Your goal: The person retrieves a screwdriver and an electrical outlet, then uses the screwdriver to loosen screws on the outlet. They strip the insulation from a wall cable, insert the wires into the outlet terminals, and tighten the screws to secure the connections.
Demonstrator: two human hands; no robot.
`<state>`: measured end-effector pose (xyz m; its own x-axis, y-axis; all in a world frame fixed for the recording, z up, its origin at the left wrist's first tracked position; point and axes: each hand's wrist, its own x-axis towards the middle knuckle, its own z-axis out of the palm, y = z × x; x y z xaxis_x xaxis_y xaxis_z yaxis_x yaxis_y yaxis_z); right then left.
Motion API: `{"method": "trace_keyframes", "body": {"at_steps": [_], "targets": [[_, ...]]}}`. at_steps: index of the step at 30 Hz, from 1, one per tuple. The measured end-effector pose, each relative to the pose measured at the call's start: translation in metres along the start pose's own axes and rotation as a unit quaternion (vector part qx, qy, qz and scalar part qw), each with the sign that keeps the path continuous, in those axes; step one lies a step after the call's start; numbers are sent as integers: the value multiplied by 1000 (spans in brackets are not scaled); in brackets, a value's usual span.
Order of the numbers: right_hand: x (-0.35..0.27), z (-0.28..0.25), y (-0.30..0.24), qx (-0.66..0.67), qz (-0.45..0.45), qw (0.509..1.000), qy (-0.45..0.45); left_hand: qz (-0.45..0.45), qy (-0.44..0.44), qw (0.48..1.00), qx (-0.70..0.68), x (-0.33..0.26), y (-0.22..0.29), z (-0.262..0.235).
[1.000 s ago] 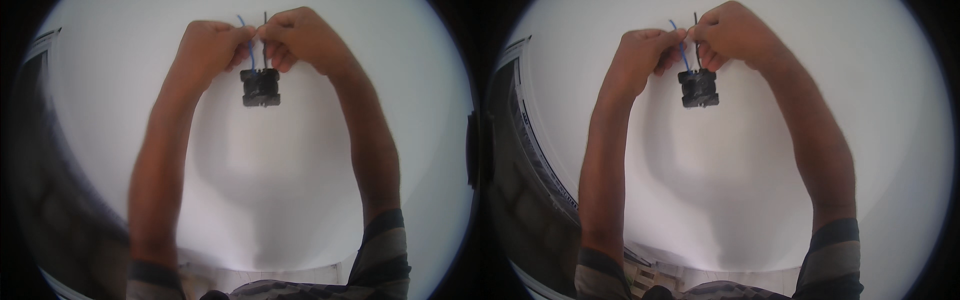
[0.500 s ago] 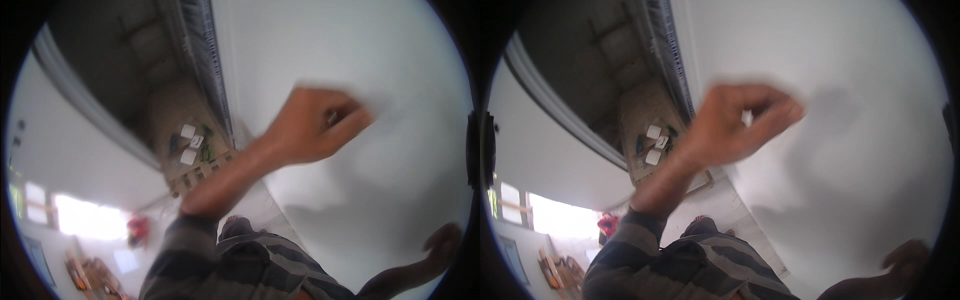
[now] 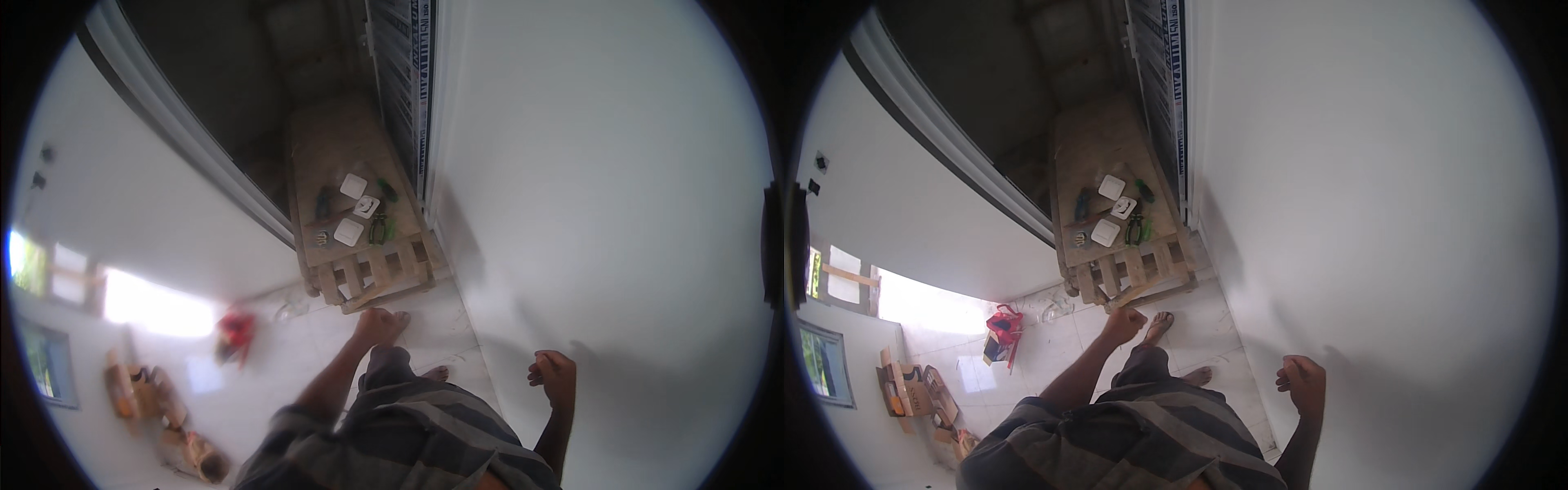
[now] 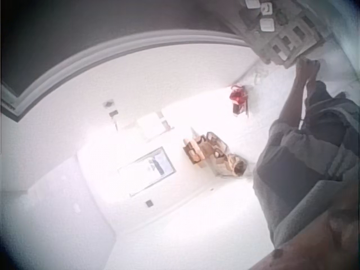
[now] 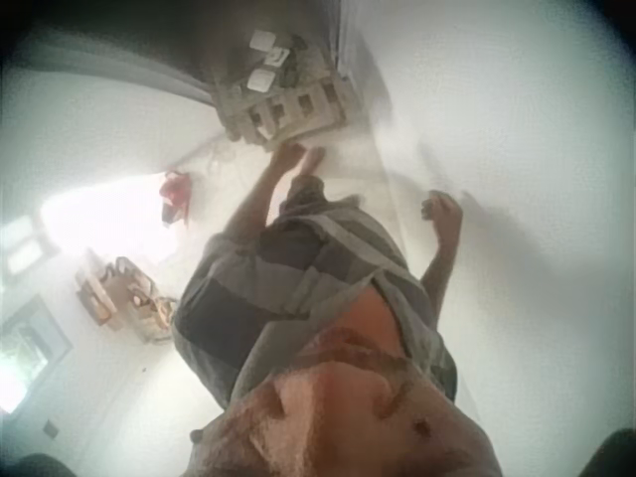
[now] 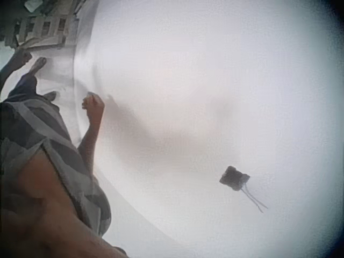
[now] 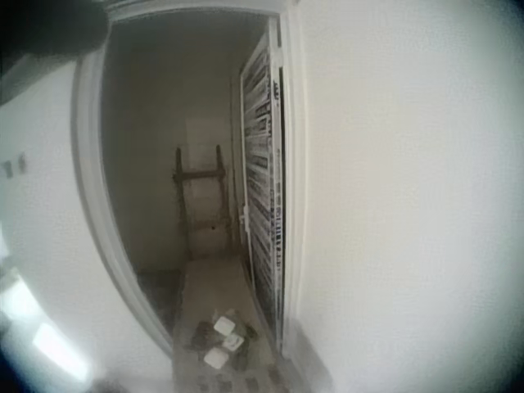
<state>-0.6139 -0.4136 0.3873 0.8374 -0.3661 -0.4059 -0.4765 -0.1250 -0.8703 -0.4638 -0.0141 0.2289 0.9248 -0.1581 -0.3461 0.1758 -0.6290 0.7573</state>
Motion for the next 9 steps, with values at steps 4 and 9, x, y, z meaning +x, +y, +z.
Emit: {"method": "trace_keyframes", "body": {"at_steps": [4,9], "targets": [[20,33,7,-50,57,997,1,-44,55,997,12,70,-38,-35],[44,61,30,-72,112,991,-25,-107,126,986,-20,134,-47,-93]]}}
